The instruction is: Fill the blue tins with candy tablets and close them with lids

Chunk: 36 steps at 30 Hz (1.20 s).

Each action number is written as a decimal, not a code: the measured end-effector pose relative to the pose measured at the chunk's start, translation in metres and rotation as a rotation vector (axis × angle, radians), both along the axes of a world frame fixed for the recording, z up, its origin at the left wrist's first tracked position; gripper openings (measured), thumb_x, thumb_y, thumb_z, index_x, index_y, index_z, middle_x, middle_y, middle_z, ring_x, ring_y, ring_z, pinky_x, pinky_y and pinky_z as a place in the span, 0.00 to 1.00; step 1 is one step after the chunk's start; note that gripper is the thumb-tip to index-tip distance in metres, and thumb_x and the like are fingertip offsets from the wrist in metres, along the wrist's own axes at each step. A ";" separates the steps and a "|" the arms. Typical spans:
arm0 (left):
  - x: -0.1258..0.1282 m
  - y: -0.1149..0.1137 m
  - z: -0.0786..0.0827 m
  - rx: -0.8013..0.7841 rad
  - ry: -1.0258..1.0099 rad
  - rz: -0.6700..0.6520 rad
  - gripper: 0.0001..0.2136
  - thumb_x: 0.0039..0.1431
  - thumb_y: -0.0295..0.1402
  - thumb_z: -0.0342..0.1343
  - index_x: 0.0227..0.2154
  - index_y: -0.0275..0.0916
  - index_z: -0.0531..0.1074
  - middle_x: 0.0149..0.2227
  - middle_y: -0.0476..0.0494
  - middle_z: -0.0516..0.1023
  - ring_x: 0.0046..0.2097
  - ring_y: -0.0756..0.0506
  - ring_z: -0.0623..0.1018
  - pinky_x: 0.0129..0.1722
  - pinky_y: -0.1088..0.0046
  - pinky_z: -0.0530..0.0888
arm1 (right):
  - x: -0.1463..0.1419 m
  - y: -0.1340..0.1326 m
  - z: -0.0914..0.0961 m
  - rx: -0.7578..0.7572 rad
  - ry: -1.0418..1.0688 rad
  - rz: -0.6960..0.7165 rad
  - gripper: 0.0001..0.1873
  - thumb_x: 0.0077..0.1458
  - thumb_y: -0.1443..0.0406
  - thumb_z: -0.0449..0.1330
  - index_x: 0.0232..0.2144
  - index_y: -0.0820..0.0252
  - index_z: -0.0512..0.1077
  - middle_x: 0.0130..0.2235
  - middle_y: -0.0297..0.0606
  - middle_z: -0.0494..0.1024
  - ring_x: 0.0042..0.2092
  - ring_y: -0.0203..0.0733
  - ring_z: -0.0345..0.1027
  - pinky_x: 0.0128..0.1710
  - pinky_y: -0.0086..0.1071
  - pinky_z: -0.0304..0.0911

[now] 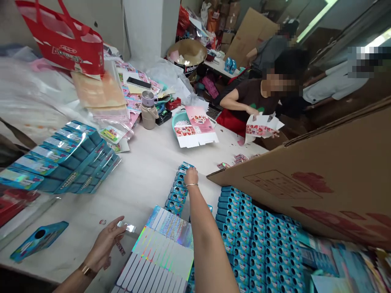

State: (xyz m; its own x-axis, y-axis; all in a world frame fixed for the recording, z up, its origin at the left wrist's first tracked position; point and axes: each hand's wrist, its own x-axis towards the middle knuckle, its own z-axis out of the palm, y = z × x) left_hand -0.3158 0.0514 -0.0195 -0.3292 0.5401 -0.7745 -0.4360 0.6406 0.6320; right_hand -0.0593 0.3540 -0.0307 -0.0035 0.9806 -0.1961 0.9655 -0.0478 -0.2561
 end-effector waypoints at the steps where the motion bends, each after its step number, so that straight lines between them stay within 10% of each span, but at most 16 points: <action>1: -0.002 -0.001 -0.002 -0.004 -0.009 0.012 0.36 0.38 0.45 0.68 0.52 0.38 0.70 0.36 0.47 0.76 0.41 0.44 0.76 0.38 0.71 0.71 | 0.000 0.001 0.001 0.000 0.002 0.008 0.10 0.59 0.71 0.50 0.40 0.65 0.70 0.48 0.53 0.70 0.47 0.49 0.65 0.42 0.35 0.58; 10: -0.010 0.001 -0.005 -0.031 -0.015 0.078 0.37 0.34 0.44 0.69 0.52 0.37 0.70 0.37 0.45 0.76 0.42 0.43 0.76 0.39 0.69 0.71 | 0.017 0.002 0.007 0.022 0.097 0.035 0.11 0.59 0.67 0.46 0.36 0.60 0.68 0.35 0.38 0.75 0.36 0.42 0.67 0.35 0.31 0.59; 19: -0.014 0.015 0.010 0.055 0.198 0.073 0.43 0.41 0.49 0.66 0.60 0.38 0.61 0.45 0.38 0.73 0.47 0.38 0.76 0.48 0.59 0.73 | -0.003 -0.016 -0.002 0.193 0.085 0.058 0.11 0.56 0.70 0.49 0.41 0.61 0.67 0.42 0.45 0.73 0.45 0.48 0.64 0.40 0.34 0.57; 26: 0.013 0.106 0.013 0.403 0.231 0.057 0.46 0.50 0.42 0.63 0.67 0.50 0.41 0.66 0.32 0.52 0.48 0.43 0.77 0.55 0.59 0.69 | 0.000 -0.011 -0.007 0.128 0.067 0.023 0.13 0.58 0.68 0.50 0.45 0.59 0.66 0.41 0.42 0.74 0.44 0.48 0.66 0.35 0.33 0.56; 32: 0.080 0.189 -0.020 0.523 0.254 0.018 0.49 0.47 0.32 0.65 0.67 0.47 0.39 0.66 0.29 0.47 0.41 0.47 0.78 0.48 0.62 0.74 | -0.002 -0.009 -0.011 0.116 -0.009 0.051 0.14 0.59 0.69 0.47 0.47 0.61 0.64 0.40 0.44 0.74 0.44 0.48 0.67 0.35 0.33 0.56; 36: 0.123 0.227 -0.046 0.556 0.284 -0.071 0.55 0.39 0.24 0.67 0.67 0.44 0.39 0.66 0.29 0.44 0.54 0.39 0.71 0.48 0.63 0.74 | 0.001 -0.012 -0.010 0.134 0.015 0.119 0.14 0.59 0.68 0.46 0.46 0.63 0.63 0.39 0.45 0.74 0.43 0.49 0.67 0.36 0.35 0.57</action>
